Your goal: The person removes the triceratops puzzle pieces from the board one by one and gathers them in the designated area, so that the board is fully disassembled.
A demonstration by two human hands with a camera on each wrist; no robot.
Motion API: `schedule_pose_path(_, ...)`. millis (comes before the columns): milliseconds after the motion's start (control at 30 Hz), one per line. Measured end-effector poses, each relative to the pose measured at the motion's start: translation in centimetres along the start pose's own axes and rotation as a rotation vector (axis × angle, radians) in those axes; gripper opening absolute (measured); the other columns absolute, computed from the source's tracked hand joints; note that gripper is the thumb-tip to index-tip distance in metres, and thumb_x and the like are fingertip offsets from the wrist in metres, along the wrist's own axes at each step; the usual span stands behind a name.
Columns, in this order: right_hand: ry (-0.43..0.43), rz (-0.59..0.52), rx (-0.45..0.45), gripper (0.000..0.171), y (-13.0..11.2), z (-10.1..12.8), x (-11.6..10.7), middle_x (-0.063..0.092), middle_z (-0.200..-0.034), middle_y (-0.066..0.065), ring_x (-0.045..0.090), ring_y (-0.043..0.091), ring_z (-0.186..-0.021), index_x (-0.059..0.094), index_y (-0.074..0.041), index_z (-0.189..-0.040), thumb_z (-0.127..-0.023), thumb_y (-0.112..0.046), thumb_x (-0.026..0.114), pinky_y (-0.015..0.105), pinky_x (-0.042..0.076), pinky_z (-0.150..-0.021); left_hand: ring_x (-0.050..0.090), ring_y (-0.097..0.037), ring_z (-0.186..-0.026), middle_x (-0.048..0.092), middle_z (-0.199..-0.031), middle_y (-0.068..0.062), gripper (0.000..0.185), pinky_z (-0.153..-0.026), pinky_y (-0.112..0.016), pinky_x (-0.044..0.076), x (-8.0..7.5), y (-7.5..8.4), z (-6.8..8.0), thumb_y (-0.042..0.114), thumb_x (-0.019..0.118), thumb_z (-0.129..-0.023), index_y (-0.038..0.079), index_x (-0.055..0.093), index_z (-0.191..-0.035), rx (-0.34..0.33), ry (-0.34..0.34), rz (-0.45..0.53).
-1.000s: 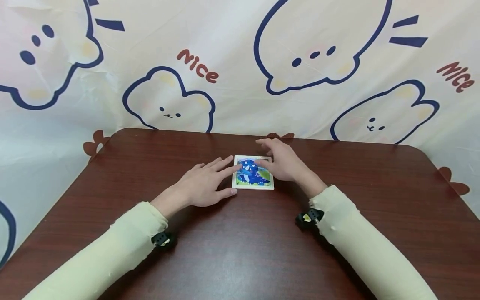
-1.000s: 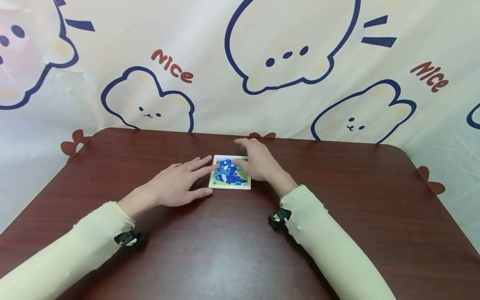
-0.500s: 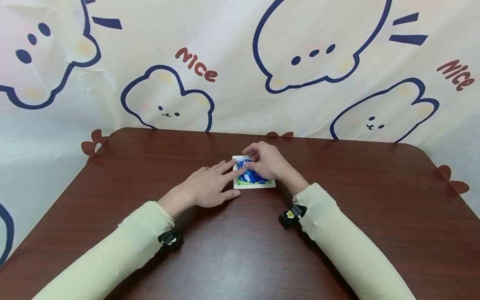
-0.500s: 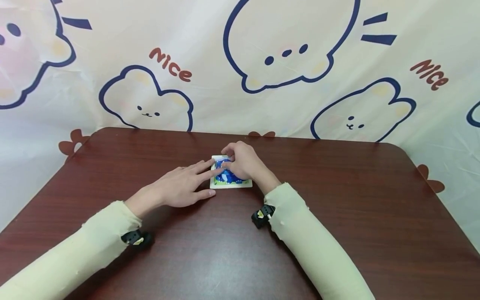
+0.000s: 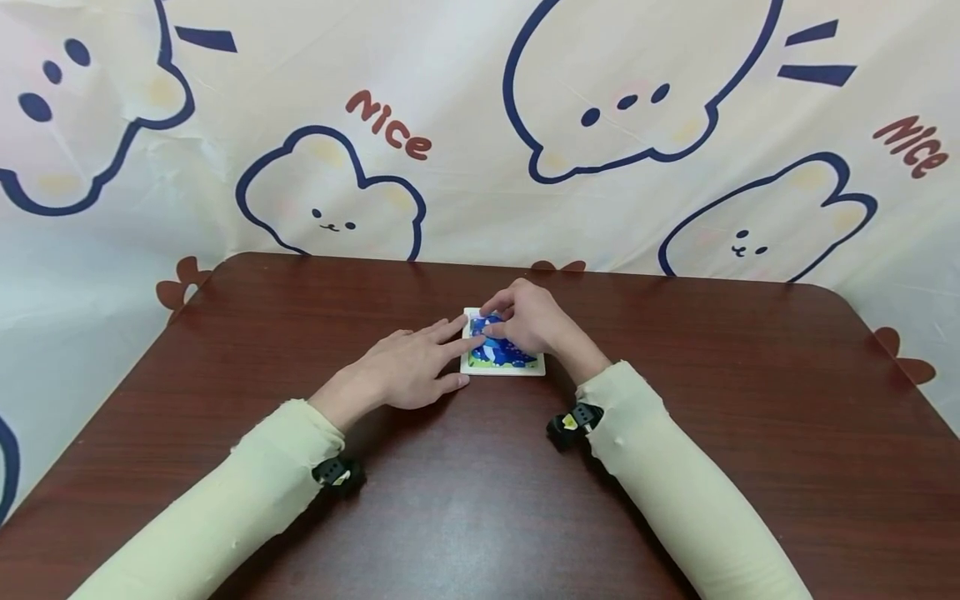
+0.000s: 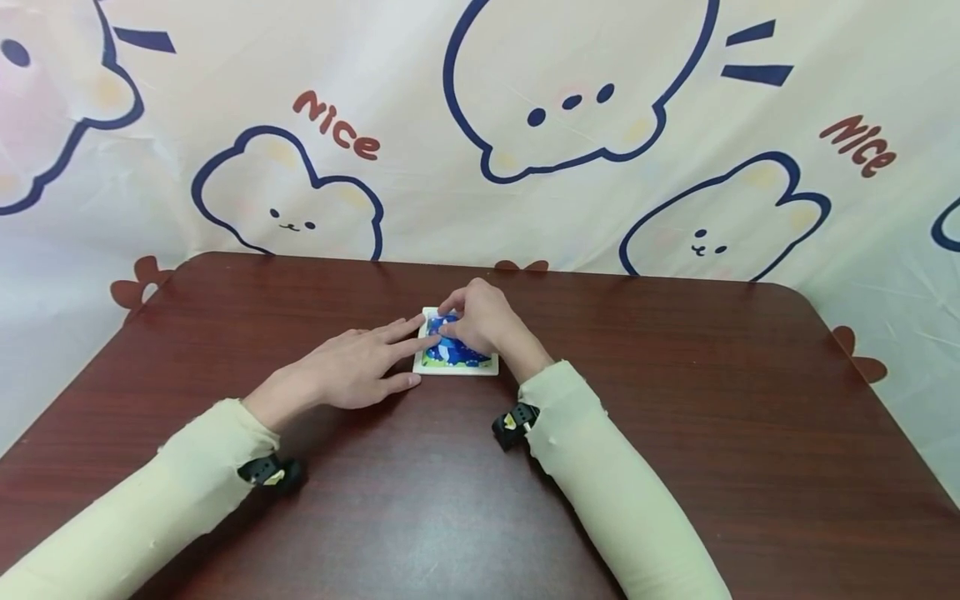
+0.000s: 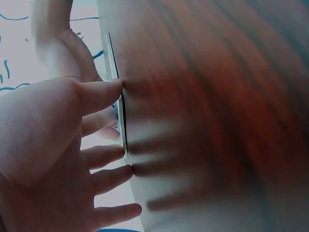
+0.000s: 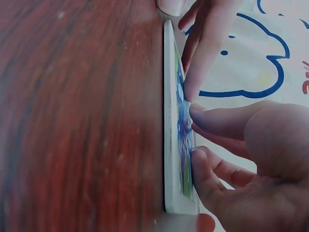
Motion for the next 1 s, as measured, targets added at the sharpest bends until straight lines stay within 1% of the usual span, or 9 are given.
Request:
schedule_pose_path(233,0.014,-0.023,0.068,0.027,0.09,-0.01,0.12,0.059,-0.134,0.009,0.059,0.027,-0.12,0.079,-0.02,-0.125,-0.099,-0.024,0.077,0.047,0.053,-0.108,0.023,-0.036,-0.165,0.014,-0.181,-0.007,0.072,-0.124,-0.063,0.037,0.23,0.33,0.14,0.048,0.058,-0.107,0.028,0.029,-0.17,-0.004,-0.034,0.032)
schedule_pose_path(400,0.011,-0.067,0.106,0.026,-0.03,-0.11,0.21,0.065,-0.138,0.011,0.059,0.029,-0.127,0.081,-0.02,-0.122,-0.097,-0.023,0.079,0.051,0.051,-0.113,0.024,-0.037,-0.165,0.014,-0.181,-0.008,0.075,-0.124,-0.064,0.037,0.33,0.23,0.16,0.05,0.06,-0.106,0.028,0.027,-0.17,-0.02,-0.053,0.05)
schedule_pose_path(533,0.017,-0.1,0.137,0.025,-0.06,-0.21,0.12,0.068,-0.137,0.013,0.06,0.03,-0.128,0.081,-0.019,-0.12,-0.095,-0.022,0.081,0.052,0.052,-0.112,0.022,-0.037,-0.165,0.013,-0.181,-0.008,0.078,-0.124,-0.064,0.036,0.26,0.3,0.11,0.051,0.062,-0.104,0.027,0.028,-0.17,-0.017,-0.059,0.067)
schedule_pose_path(700,0.008,-0.107,0.151,0.027,0.05,-0.25,0.14,0.067,-0.14,0.014,0.059,0.031,-0.129,0.081,-0.018,-0.121,-0.094,-0.022,0.082,0.053,0.052,-0.112,0.019,-0.037,-0.166,0.012,-0.181,-0.008,0.081,-0.125,-0.065,0.035,0.21,0.49,0.12,0.053,0.064,-0.103,0.027,0.027,-0.17,-0.024,-0.077,0.078)
schedule_pose_path(867,0.014,-0.113,0.146,0.026,0.11,-0.23,0.14,0.066,-0.141,0.014,0.058,0.033,-0.131,0.081,-0.018,-0.119,-0.094,-0.022,0.082,0.056,0.05,-0.114,0.016,-0.037,-0.167,0.011,-0.181,-0.008,0.081,-0.124,-0.066,0.035,0.26,0.62,0.15,0.051,0.065,-0.103,0.027,0.027,-0.17,-0.038,-0.089,0.103)
schedule_pose_path(1000,0.022,-0.146,0.16,0.024,0.2,-0.31,0.25,0.066,-0.142,0.014,0.058,0.033,-0.133,0.081,-0.018,-0.117,-0.093,-0.021,0.083,0.058,0.048,-0.116,0.016,-0.038,-0.166,0.01,-0.181,-0.009,0.082,-0.125,-0.066,0.033,0.29,0.6,0.28,0.05,0.066,-0.103,0.026,0.027,-0.17,-0.043,-0.093,0.114)
Point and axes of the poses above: each hand's wrist, its own z-axis away from the middle knuckle, its own x-axis out of the palm, y = z × x, the point moved 9 cm from there along -z, towards the middle knuckle
